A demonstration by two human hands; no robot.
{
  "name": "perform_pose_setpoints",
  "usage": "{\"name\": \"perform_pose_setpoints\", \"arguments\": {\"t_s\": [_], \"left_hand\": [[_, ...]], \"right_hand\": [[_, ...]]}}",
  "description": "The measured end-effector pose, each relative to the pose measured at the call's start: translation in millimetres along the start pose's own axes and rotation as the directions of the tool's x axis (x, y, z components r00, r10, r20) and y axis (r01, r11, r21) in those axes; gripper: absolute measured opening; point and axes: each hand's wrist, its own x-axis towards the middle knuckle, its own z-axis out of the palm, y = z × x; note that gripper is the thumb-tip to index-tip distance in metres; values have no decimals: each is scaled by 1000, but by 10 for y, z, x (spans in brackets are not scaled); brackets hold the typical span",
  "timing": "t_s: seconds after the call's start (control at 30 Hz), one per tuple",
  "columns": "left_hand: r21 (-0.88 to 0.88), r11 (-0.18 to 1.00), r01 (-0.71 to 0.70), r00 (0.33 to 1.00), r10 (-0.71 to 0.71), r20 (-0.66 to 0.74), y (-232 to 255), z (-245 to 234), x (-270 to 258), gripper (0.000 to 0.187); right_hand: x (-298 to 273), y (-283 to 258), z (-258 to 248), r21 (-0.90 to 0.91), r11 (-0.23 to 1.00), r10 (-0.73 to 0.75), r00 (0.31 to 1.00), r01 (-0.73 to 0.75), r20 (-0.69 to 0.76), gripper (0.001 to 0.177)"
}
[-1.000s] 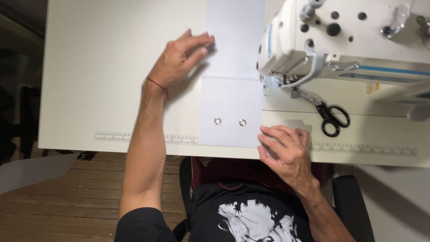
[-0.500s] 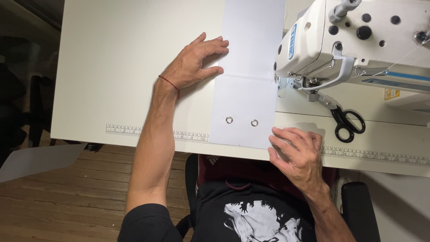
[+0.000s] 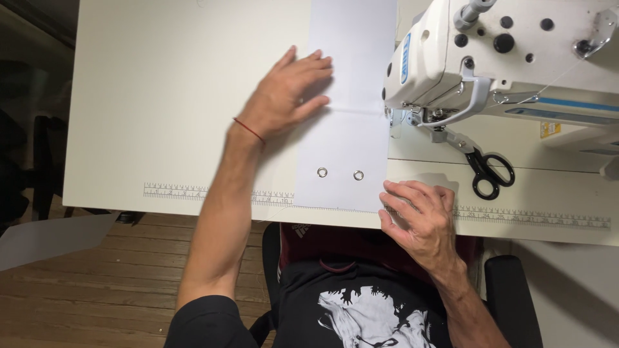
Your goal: Cutting a piece of white leather material using scissors at a sewing station
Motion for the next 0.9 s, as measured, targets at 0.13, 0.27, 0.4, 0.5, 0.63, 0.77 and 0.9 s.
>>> {"name": "perform_pose_setpoints", "arguments": {"t_s": [0.13,0.27,0.4,0.5,0.63,0.77,0.9], "left_hand": [[184,967,-174,965,205,-165,174,574,240,54],[356,927,-118,992,123,9,308,794,332,71],[404,906,-129,991,129,27,282,840,316,73],[388,914,-120,993,105,59,320,795,312,74],[393,910,-132,991,130,33,313,805,305,71],[392,911,-131,991,134,20,321,808,297,70],[401,906,-136,989,149,0,311,819,293,69]], "right_hand": [[-3,1,-4,-1,1000,15,1000,-15,11,22],[0,-3,-13,5,1000,17,1000,-17,16,22],[19,-20,-24,7,1000,11,1000,-11,9,21],[16,2,-36,33,999,-1,1000,1,2,25],[-22,25,-38,83,996,30,999,-29,-10,30],[-37,33,-65,97,995,4,1000,-5,7,35],[-22,24,-69,59,995,-80,997,81,-18,30]]}}
